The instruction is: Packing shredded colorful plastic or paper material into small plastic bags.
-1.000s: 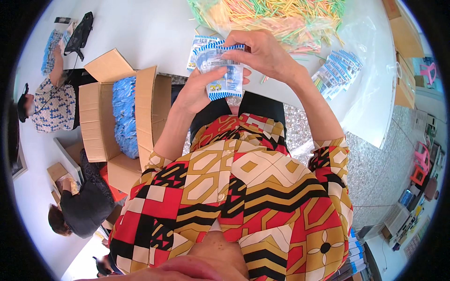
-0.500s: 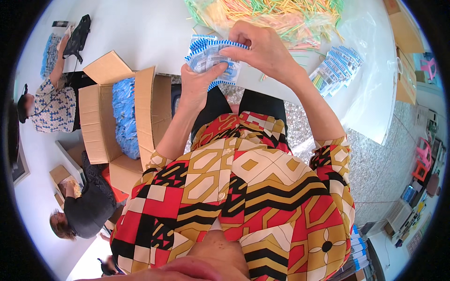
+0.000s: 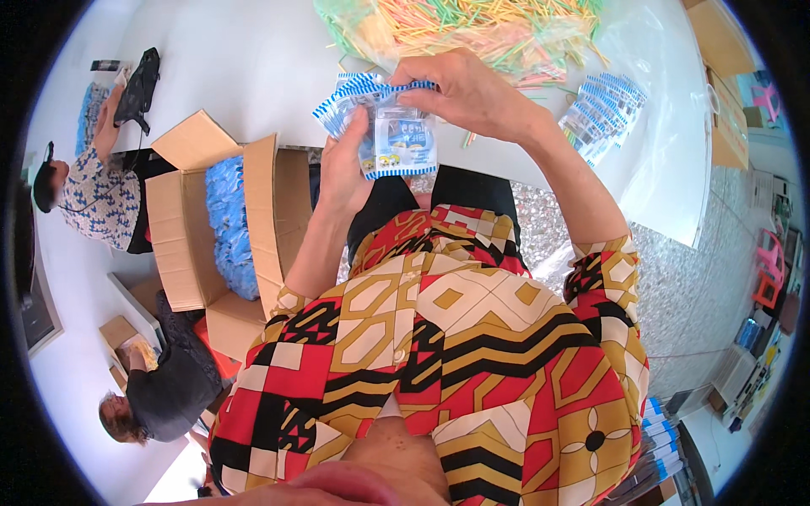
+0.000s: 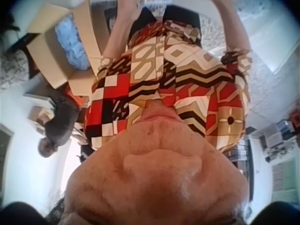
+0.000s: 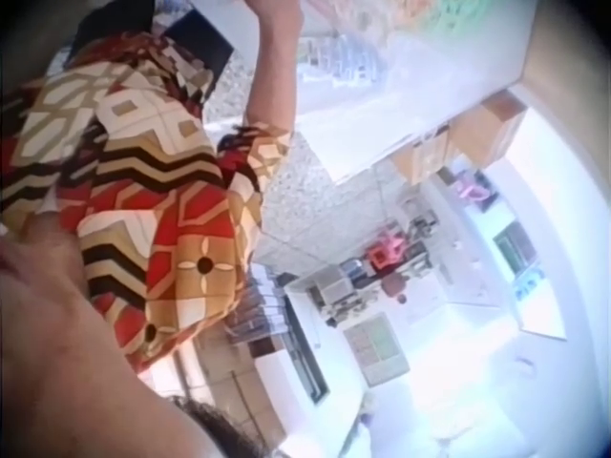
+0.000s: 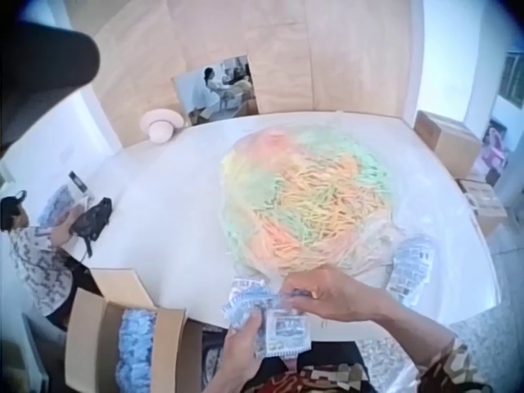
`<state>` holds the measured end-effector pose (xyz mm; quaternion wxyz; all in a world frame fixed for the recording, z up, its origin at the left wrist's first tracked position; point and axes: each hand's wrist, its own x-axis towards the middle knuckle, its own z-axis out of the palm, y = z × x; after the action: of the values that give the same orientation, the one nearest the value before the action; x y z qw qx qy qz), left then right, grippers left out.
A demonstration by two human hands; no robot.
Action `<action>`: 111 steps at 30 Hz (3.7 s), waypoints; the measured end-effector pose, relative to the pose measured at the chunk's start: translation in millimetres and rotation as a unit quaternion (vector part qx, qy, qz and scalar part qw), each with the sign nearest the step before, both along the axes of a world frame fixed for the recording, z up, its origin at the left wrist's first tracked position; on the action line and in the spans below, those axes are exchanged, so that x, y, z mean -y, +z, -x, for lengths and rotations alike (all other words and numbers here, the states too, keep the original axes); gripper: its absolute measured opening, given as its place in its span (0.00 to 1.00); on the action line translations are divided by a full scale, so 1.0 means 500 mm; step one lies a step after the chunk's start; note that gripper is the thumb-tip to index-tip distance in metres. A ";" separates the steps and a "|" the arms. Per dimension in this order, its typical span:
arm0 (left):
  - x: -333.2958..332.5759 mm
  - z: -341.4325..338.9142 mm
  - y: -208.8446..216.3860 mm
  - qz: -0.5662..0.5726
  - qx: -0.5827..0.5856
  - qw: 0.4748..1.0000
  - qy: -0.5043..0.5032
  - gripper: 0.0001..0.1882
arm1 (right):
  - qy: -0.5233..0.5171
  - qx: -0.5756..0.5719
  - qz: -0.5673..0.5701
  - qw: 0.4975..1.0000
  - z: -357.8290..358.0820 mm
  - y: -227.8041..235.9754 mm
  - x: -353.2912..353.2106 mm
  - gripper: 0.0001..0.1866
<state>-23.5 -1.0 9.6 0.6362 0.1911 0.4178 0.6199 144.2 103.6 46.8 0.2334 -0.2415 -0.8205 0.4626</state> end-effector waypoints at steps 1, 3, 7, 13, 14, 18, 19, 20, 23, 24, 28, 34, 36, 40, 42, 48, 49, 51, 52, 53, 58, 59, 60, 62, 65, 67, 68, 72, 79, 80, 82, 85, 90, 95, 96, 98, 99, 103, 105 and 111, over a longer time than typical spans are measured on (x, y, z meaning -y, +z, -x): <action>-0.001 0.000 0.000 0.000 0.000 1.000 -0.002 0.14 | -0.002 0.000 0.000 1.000 -0.002 -0.002 -0.002 0.09; -0.003 0.000 -0.001 -0.004 0.000 1.000 0.006 0.14 | 0.002 0.012 -0.051 0.999 -0.005 -0.006 -0.006 0.10; -0.010 0.016 -0.017 -0.020 -0.001 1.000 0.000 0.15 | -0.023 -0.009 -0.045 0.999 -0.009 -0.009 -0.005 0.10; -0.016 0.031 -0.037 -0.078 -0.020 0.997 -0.013 0.10 | 0.006 -0.017 -0.069 0.997 -0.010 -0.002 -0.007 0.10; -0.017 0.029 -0.038 -0.061 -0.011 0.998 0.000 0.10 | 0.007 -0.003 -0.075 0.997 -0.010 -0.001 -0.007 0.10; -0.019 0.052 -0.053 -0.072 0.103 0.991 -0.052 0.13 | -0.005 0.023 -0.104 0.994 -0.010 0.002 -0.006 0.10; -0.018 0.050 -0.052 -0.072 0.103 0.991 -0.052 0.13 | -0.005 0.024 -0.104 0.994 -0.011 0.002 -0.007 0.10; -0.015 0.047 -0.051 -0.088 0.100 0.989 -0.061 0.14 | -0.010 0.025 -0.110 0.994 -0.012 0.003 -0.007 0.10; -0.008 0.040 -0.033 -0.108 0.084 0.987 -0.078 0.15 | -0.018 0.030 -0.108 0.994 -0.014 0.005 -0.010 0.10; -0.007 0.038 -0.024 -0.111 0.071 0.987 -0.087 0.15 | -0.020 0.032 -0.101 0.994 -0.015 0.005 -0.012 0.10; -0.002 0.026 0.003 -0.097 -0.143 0.983 -0.057 0.16 | -0.023 0.028 -0.095 0.995 -0.013 0.003 -0.011 0.09; -0.008 0.015 -0.003 -0.060 -0.217 0.974 -0.009 0.14 | 0.006 0.025 -0.111 0.994 -0.005 0.007 -0.003 0.08; -0.008 0.016 -0.004 -0.050 -0.242 0.966 -0.075 0.12 | 0.017 0.033 -0.084 0.996 -0.002 0.011 -0.002 0.08; -0.008 0.004 -0.006 -0.086 -0.273 0.955 -0.071 0.09 | 0.023 0.023 -0.076 0.997 -0.005 0.015 0.001 0.08; -0.006 0.000 -0.008 -0.100 -0.312 0.943 -0.062 0.09 | 0.022 -0.010 -0.075 0.997 -0.007 0.010 0.002 0.09; -0.003 -0.014 -0.001 -0.093 -0.253 0.963 0.011 0.06 | -0.025 -0.050 -0.117 0.992 -0.012 0.017 0.012 0.14; -0.003 -0.014 0.002 -0.093 -0.252 0.963 0.012 0.06 | -0.023 -0.049 -0.117 0.992 -0.013 0.018 0.015 0.14; -0.004 -0.012 0.005 -0.084 -0.222 0.971 0.025 0.04 | -0.068 -0.105 -0.212 0.969 -0.019 0.019 0.022 0.16; -0.003 -0.008 0.003 -0.084 -0.221 0.971 0.027 0.04 | -0.066 -0.105 -0.212 0.969 -0.024 0.023 0.026 0.16; 0.000 -0.003 0.000 -0.086 -0.243 0.966 0.008 0.04 | -0.068 -0.095 -0.227 0.967 -0.029 0.029 0.031 0.17; 0.001 -0.003 -0.008 -0.097 -0.285 0.954 -0.014 0.05 | -0.065 -0.069 -0.290 0.952 -0.029 0.034 0.049 0.15; 0.002 -0.004 -0.007 -0.098 -0.301 0.948 -0.011 0.05 | -0.053 -0.031 -0.269 0.961 -0.029 0.034 0.051 0.13; 0.001 -0.005 -0.006 -0.099 -0.317 0.943 -0.009 0.06 | -0.042 0.007 -0.246 0.968 -0.028 0.034 0.053 0.11; -0.001 -0.019 0.001 -0.094 -0.316 0.944 0.000 0.06 | -0.032 0.028 -0.236 0.971 -0.028 0.028 0.045 0.09; -0.007 -0.009 -0.001 -0.086 -0.373 0.924 0.011 0.06 | 0.024 0.044 -0.162 0.986 -0.024 0.043 0.025 0.07; -0.011 -0.013 0.007 -0.106 -0.346 0.932 0.030 0.07 | 0.066 0.041 -0.099 0.992 -0.025 0.045 0.012 0.07; -0.013 -0.011 0.004 -0.106 -0.343 0.933 0.026 0.07 | 0.062 0.003 -0.075 0.995 -0.025 0.038 0.006 0.08; -0.013 0.013 -0.002 -0.103 -0.331 0.936 0.057 0.08 | -0.036 -0.041 -0.157 0.986 -0.057 0.007 -0.006 0.11; 0.000 0.031 -0.010 -0.078 -0.264 0.958 0.080 0.10 | 0.034 0.232 -0.307 0.922 -0.111 -0.153 0.021 0.21; 0.003 0.032 -0.009 -0.079 -0.265 0.957 0.081 0.10 | 0.027 0.248 -0.336 0.908 -0.107 -0.166 0.020 0.20; 0.008 0.031 -0.003 -0.070 -0.271 0.957 0.083 0.10 | 0.019 0.261 -0.366 0.893 -0.100 -0.187 0.013 0.19; 0.011 0.030 0.006 -0.071 -0.269 0.956 0.091 0.10 | 0.035 0.237 -0.375 0.895 -0.086 -0.210 -0.005 0.13; 0.009 0.035 -0.004 -0.064 -0.272 0.956 0.086 0.10 | -0.008 0.191 -0.376 0.907 -0.058 -0.224 -0.012 0.08; 0.005 0.025 0.006 -0.069 -0.258 0.959 0.093 0.10 | -0.036 0.176 -0.290 0.940 -0.061 -0.206 -0.003 0.10; 0.012 0.034 -0.007 -0.061 -0.272 0.956 0.090 0.09 | -0.042 0.147 -0.230 0.961 -0.061 -0.194 -0.004 0.11; 0.016 0.037 -0.006 -0.056 -0.278 0.955 0.081 0.09 | -0.060 0.102 -0.240 0.963 -0.061 -0.178 -0.026 0.12; 0.014 0.036 -0.004 -0.063 -0.279 0.954 0.084 0.09 | -0.075 0.058 -0.243 0.965 -0.059 -0.168 -0.037 0.13; 0.014 0.026 0.008 -0.063 -0.265 0.960 0.063 0.09 | -0.192 0.003 -0.220 0.956 -0.036 -0.134 -0.128 0.10; 0.017 0.030 -0.001 -0.070 -0.260 0.961 0.067 0.08 | -0.203 -0.005 -0.203 0.958 -0.011 -0.118 -0.166 0.09; 0.021 0.017 0.004 -0.085 -0.265 0.958 0.065 0.08 | -0.232 0.106 -0.248 0.935 0.026 -0.134 -0.260 0.15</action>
<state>-32.1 -11.5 11.5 0.4426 0.3743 0.5284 0.6203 131.4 233.6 -20.1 0.2980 -0.4072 -0.8504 0.1490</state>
